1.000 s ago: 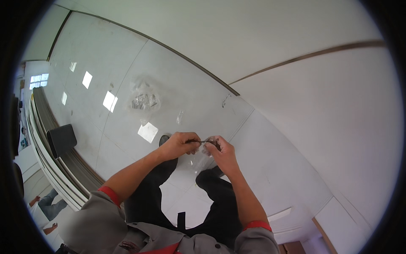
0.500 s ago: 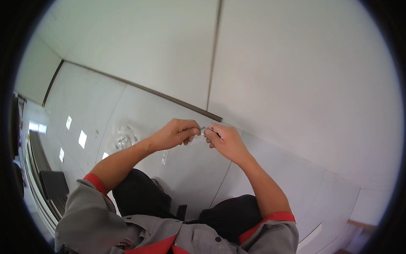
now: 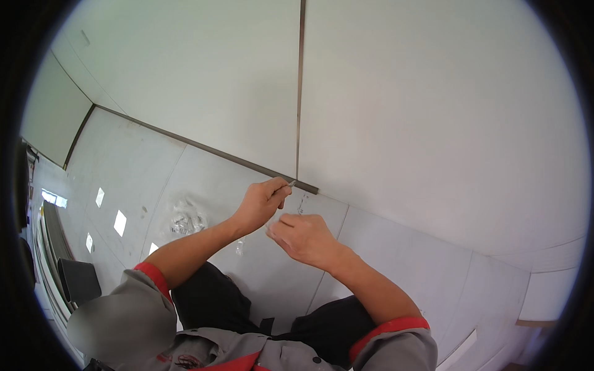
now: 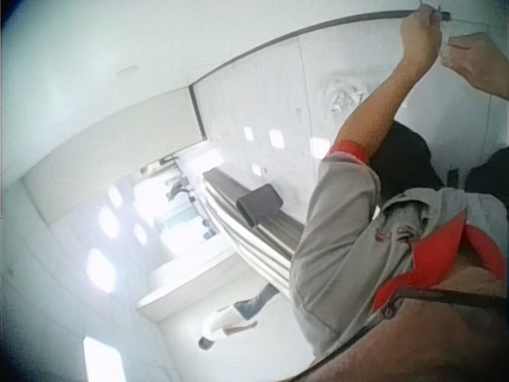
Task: The person installs a dark trim strip along the base of a white wall, measures the wall and trim with a tape measure, marks the trim, and cuts it with an angle grinder. The person also handles small metal fasteners and plastic packaging.
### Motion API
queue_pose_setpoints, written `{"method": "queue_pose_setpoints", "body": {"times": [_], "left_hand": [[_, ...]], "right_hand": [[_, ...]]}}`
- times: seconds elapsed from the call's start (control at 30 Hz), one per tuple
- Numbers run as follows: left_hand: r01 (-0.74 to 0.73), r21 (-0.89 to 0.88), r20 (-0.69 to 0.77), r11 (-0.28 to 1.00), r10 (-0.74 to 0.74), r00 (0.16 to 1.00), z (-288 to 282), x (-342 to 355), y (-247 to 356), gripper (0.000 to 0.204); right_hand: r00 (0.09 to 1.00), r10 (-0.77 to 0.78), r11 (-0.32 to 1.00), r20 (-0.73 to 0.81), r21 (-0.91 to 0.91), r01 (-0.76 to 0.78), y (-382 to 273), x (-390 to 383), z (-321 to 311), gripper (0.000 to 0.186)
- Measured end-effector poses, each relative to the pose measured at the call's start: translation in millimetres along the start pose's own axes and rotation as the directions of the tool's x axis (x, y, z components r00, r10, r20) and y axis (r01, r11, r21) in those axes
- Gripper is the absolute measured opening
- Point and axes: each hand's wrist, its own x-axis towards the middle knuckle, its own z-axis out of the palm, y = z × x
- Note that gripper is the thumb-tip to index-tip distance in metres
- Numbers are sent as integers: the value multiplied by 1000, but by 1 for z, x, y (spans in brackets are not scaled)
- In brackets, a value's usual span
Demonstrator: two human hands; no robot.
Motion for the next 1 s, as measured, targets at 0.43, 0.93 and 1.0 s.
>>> {"method": "queue_pose_setpoints", "body": {"times": [0.43,0.93,1.0], "left_hand": [[235,-467,486,852,26,874,-19,6,1,25],[-149,320,427,935,-2,904,-56,-19,-90,37],[215,-223,411,951,-108,905,-52,-11,-78,39]], "right_hand": [[729,679,447,90,736,-508,35,-6,-29,18],[669,715,151,202,890,-430,47,-7,-12,5],[699,691,207,186,875,-437,45,-7,-5,7]]}}
